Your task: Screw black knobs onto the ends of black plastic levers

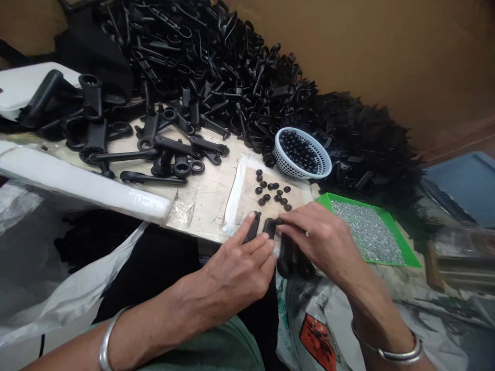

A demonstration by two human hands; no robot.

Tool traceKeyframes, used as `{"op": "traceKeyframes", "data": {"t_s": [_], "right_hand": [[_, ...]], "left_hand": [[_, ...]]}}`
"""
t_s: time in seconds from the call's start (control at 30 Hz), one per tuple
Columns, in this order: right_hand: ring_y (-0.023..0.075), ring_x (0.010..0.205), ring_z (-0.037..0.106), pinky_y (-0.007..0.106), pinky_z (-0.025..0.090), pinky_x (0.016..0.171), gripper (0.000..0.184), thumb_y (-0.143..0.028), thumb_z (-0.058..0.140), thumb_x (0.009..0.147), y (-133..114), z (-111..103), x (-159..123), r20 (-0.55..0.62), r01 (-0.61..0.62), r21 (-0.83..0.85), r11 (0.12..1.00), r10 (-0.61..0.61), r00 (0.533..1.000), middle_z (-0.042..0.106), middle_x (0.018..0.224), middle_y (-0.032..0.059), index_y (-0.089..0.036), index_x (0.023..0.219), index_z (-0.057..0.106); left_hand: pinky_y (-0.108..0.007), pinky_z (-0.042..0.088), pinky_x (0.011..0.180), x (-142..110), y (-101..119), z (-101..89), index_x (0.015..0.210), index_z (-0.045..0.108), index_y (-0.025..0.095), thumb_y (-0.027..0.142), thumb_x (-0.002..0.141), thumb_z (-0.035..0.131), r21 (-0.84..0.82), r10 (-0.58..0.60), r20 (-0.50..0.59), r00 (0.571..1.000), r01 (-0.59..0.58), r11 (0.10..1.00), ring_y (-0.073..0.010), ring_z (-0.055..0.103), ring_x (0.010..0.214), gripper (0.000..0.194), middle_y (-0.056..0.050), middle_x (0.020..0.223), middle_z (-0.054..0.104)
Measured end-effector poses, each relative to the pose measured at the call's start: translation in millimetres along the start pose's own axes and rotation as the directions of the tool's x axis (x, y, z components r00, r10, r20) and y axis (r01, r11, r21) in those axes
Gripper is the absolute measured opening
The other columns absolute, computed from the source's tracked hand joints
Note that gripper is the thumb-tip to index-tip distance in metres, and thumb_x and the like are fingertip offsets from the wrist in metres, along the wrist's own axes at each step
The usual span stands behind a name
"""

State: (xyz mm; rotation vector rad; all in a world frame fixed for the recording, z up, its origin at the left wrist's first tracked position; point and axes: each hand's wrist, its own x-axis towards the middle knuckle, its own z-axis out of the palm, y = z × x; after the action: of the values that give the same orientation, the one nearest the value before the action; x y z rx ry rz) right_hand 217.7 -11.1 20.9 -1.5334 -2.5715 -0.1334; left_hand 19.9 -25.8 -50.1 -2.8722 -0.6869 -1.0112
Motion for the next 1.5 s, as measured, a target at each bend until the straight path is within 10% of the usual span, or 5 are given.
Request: {"op": "traceKeyframes", "data": {"t_s": [0.53, 1.0, 1.5], "right_hand": [[0.0236, 0.081, 0.048, 0.035, 0.037, 0.062, 0.017, -0.002, 0.061, 0.08, -23, -19, 12, 0.249, 0.092, -0.237, 0.967, -0.031, 0.968, 0.054, 0.082, 0.0072, -0.017, 0.078, 0.054], [0.0182, 0.079, 0.049, 0.031, 0.04, 0.067, 0.014, -0.027, 0.054, 0.094, 4, -6, 8, 0.139, 0.081, -0.025, 0.996, -0.077, 0.987, 0.06, 0.08, 0.0041, -0.018, 0.088, 0.062], [0.019, 0.077, 0.047, 0.031, 0.035, 0.063, 0.012, -0.015, 0.055, 0.091, -4, -5, 12, 0.193, 0.132, -0.017, 0.991, -0.126, 0.973, 0.056, 0.076, 0.0043, -0.018, 0.079, 0.053]], "left_hand": [[-0.055, 0.01, 0.121, 2, -2, -0.6, 0.106, 0.064, 0.006, 0.011, 0.09, 0.053, 0.05, 0.05, 0.024, 0.998, -0.051, 0.997, -0.0238, 0.063, 0.112, 0.021, -0.011, 0.109, 0.07], [-0.054, 0.016, 0.121, 4, 0, -2.6, 0.104, 0.063, 0.009, 0.01, 0.092, 0.049, 0.011, 0.02, 0.067, 0.998, -0.02, 1.0, -0.0214, 0.062, 0.113, 0.018, -0.009, 0.108, 0.069], [-0.053, 0.009, 0.122, 0, -2, 2.6, 0.106, 0.062, 0.009, 0.012, 0.092, 0.05, 0.011, 0.028, 0.05, 0.998, -0.028, 1.0, -0.0218, 0.061, 0.115, 0.019, -0.008, 0.107, 0.07]]}}
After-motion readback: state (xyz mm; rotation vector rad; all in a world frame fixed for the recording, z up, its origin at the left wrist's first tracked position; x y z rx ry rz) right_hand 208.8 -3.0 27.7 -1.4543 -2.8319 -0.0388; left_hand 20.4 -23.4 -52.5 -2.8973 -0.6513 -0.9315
